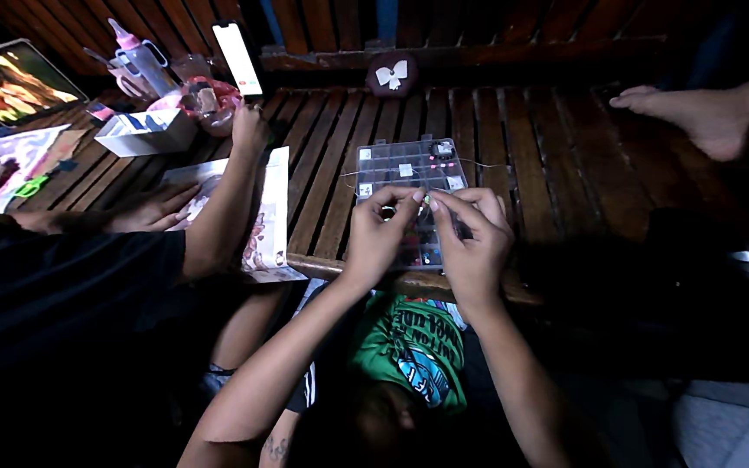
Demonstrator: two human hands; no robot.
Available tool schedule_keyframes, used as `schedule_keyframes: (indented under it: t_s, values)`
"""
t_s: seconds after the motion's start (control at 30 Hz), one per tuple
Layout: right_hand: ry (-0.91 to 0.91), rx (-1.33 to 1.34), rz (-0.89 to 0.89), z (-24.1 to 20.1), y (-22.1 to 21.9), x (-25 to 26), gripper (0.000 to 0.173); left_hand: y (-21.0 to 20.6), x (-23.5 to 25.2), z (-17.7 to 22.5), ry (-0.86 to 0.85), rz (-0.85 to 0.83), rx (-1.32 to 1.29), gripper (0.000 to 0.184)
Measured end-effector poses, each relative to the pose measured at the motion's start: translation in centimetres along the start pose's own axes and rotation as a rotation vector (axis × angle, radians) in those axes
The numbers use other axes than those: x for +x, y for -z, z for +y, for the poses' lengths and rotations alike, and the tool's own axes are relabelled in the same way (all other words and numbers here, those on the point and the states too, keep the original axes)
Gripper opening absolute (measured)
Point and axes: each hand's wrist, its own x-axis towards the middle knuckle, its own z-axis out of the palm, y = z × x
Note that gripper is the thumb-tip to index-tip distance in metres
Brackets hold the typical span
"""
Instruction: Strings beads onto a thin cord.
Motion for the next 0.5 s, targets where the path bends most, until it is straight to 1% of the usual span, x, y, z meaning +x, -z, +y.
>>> schedule_keyframes:
  t_s: [0.13, 0.27, 0.37, 0.5]
  values:
    - [-0.158, 0.138, -0.056, -0.4, 0.3, 0.5, 0.011, 0.0, 0.0, -0.1, 0.020, -0.001, -0.026, 0.010]
    - [-0.341, 0.315, -0.141, -0.3, 0.8, 1.0, 0.009, 0.0, 0.0, -0.4, -0.020, -0.012, 0.004, 0.010]
    - [-0.355, 0.373, -0.192, -0.2, 0.9, 0.9, 0.010, 0.0, 0.0, -0.5, -0.017, -0.037, 0.015, 0.011]
    - [-0.317, 0.379, -0.231, -0.1, 1.1, 0.9, 0.012, 0.1, 0.0, -0.5, -0.001, -0.095, -0.018, 0.012]
